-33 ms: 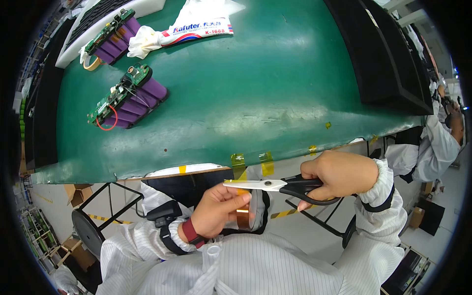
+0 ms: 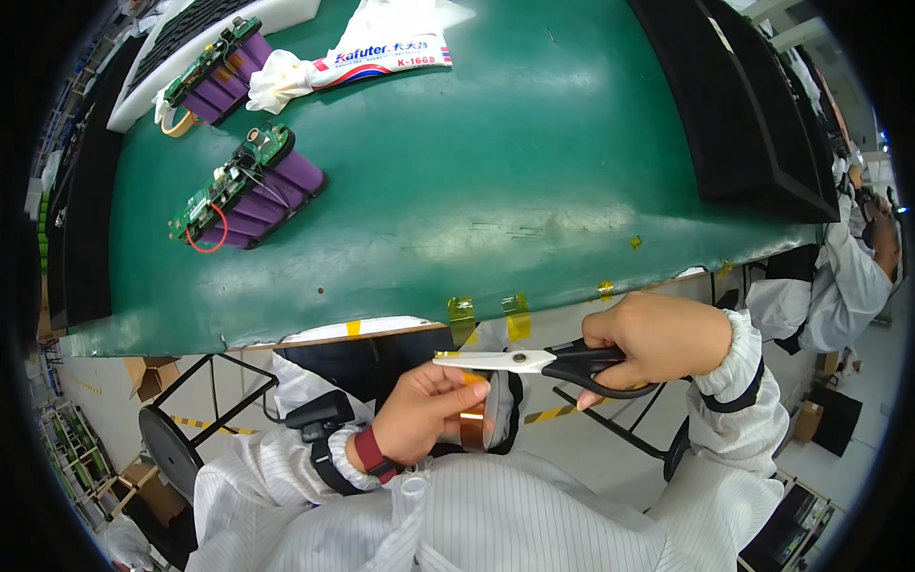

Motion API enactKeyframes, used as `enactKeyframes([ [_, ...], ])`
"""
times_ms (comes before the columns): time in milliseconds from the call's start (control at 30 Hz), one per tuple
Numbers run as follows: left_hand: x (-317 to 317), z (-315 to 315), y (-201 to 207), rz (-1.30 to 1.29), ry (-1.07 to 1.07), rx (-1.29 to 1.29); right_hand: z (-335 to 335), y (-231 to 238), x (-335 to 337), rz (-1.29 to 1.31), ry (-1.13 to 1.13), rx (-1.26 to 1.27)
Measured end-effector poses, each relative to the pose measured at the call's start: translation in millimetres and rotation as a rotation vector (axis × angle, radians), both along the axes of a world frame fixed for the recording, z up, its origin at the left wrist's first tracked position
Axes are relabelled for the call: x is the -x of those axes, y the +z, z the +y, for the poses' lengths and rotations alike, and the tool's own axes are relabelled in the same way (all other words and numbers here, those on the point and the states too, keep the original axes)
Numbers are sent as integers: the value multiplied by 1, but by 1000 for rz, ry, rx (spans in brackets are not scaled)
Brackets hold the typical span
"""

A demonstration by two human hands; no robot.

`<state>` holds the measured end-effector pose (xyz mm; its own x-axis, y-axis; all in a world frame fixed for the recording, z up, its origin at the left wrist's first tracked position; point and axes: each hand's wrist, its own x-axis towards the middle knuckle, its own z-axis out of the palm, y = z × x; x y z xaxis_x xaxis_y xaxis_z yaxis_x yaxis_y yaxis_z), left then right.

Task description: Assembling electronic components by attaching a PCB to a battery pack and securing it with tape.

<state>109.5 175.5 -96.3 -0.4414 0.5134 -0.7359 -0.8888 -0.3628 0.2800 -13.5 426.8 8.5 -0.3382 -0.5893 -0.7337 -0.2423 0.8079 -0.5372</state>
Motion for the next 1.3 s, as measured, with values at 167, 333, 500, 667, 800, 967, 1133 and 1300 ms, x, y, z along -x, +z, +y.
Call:
enactKeyframes([
  [167,-1,-3,5,66,20,-43,15,15,2,151,54,351],
  [333,1,-12,17,236,-6,-18,8,-10,13,764,-412,159],
  [500,-2,-24,27,368,100,-28,-5,-23,12,1043,-475,230],
  [667,-7,-36,32,389,152,30,-88,-1,-43,706,-318,538],
  [800,-13,-51,32,399,217,-29,-124,-14,-59,626,-202,559],
  [967,-19,-75,30,354,250,-4,-160,-33,-63,861,-194,588],
  [1133,-15,-96,19,212,335,16,-189,-45,-55,951,-217,593],
  [1300,1,-106,16,196,355,6,-202,-55,-41,979,-303,571],
])
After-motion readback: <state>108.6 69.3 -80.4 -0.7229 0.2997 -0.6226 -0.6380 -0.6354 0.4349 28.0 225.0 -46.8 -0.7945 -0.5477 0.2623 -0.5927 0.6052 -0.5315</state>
